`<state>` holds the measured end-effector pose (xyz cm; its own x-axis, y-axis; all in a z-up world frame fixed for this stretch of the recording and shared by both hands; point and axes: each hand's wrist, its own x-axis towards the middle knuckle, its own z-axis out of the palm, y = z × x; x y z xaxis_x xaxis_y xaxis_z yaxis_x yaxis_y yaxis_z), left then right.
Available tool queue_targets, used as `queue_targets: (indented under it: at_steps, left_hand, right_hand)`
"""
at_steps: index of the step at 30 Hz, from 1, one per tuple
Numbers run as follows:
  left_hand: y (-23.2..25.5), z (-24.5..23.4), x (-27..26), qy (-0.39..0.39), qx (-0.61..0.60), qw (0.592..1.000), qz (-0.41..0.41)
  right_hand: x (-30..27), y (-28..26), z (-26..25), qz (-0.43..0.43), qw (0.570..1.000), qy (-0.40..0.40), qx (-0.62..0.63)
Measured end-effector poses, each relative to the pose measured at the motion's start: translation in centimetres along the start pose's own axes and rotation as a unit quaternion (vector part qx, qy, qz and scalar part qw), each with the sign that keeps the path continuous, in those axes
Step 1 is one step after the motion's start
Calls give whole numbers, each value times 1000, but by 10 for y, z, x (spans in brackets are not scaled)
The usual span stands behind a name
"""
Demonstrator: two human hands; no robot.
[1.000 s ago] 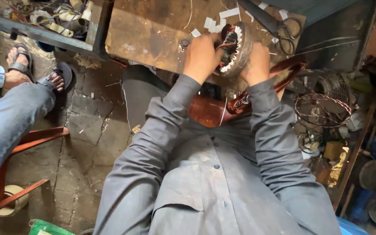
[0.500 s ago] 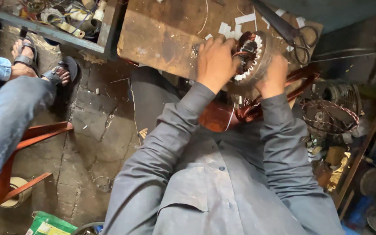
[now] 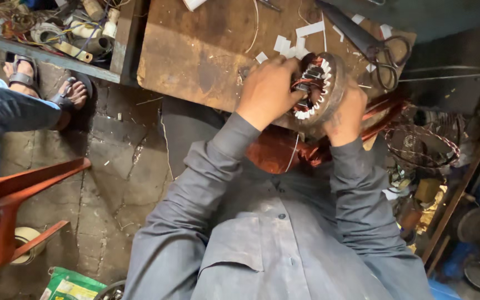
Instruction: The person winds copper wire around a motor stator, carefully inserting white insulating paper between the windings. They use scissors to cut a piece of the insulating paper and continue winding the wire into the stator slots.
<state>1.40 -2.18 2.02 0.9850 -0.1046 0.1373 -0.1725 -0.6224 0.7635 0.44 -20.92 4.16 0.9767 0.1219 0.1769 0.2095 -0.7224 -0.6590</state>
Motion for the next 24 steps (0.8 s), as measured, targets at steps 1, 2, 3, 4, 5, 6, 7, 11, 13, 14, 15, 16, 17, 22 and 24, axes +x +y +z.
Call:
queue_targets:
  at_steps: [1,2,3,4,5,6,7,11,13,14,15,16,17,22,24]
  left_hand:
    - [1,-1,2,-10,-1,1000,-7]
    - [1,-1,2,-20,-2,1000,-15]
    - [1,0,2,-31,-3,999,-22]
    - [1,2,0,-6,4,1000,-5]
    - [1,4,-3,18,12,1000,12]
    - [1,7,-6,42,19,998,29]
    - [1,10,-8,53,17,998,26]
    - [0,17,-9,104,-25,994,7]
    - [-4,17,-6,83,-61,995,-10]
    - [-7,15,-5,48,-77,996,-20]
    - [-9,13,-4,13,-93,995,-30]
    - [-9,11,-5,16,-96,995,-23]
    - [-9,9,-5,21,-98,995,-16]
    - [2,4,-7,68,-28,997,18]
    - [6,8,-5,65,-11,998,-9]
  right_hand:
    - [1,-1,-1,-14,1000,-1,-6]
    - [2,-2,-1,-27,1000,-3,-12]
    - [2,-1,-1,-41,999,-4,-18]
    - [2,0,-1,-42,999,-2,-20]
    - [2,1,0,-43,999,0,-22]
    - [1,3,0,-44,999,1,-24]
    - [0,6,2,-27,1000,2,-15]
    - [-3,18,7,11,1000,7,17]
    - [-4,27,12,119,971,34,203]
    - [0,31,17,218,900,57,373]
    - [3,35,21,307,789,78,527]
    - [4,37,24,258,838,68,475]
    - [5,38,26,206,882,56,421]
    - [0,31,16,207,905,58,366]
    - [-6,28,8,-16,1000,6,3]
